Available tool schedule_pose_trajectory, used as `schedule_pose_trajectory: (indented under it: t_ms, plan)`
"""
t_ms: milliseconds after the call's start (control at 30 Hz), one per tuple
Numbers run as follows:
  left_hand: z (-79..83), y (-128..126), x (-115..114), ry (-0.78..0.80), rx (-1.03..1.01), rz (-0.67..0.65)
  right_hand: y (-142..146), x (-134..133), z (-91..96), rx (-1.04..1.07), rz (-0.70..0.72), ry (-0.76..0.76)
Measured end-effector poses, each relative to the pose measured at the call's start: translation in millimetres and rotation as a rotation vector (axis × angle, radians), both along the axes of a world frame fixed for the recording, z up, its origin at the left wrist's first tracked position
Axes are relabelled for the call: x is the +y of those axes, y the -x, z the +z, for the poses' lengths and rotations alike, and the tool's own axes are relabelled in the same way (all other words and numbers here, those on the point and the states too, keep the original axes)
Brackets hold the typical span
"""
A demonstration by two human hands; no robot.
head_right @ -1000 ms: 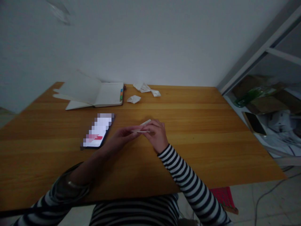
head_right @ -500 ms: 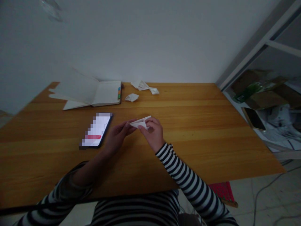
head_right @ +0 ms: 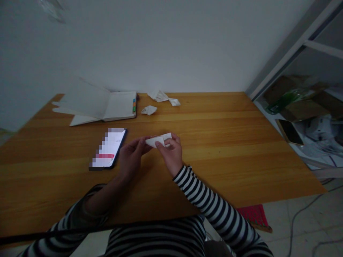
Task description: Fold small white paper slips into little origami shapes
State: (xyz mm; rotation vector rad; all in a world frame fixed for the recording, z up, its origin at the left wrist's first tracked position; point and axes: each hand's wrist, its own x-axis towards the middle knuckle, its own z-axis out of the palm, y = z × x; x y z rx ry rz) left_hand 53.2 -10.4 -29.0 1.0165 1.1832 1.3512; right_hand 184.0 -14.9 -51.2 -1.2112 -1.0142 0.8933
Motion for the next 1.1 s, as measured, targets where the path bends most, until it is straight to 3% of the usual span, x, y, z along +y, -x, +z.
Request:
schedule_pose_trajectory:
  t_ms: [167, 600, 967, 1100]
  plan:
    - [-3.5, -0.4, 1.6, 0.014, -0.016, 0.039, -1.7, 1.5, 2.8, 0.183, 0.021, 0.113]
    - [2.5, -2.0, -2.1, -0.043, -0.042, 0.031, 3.4, -2.5, 2.0, 0.333, 0.094, 0.145]
    - [2.9, 2.1, 0.6, 0.007, 0.006, 0.040, 4.3, -4.8, 7.6, 0.314, 0.069, 0.118]
    - [-2.0, -0.4, -1.7, -0.021, -0.047, 0.085, 6.3, -8.2, 9.6, 0.434, 0.098, 0.248]
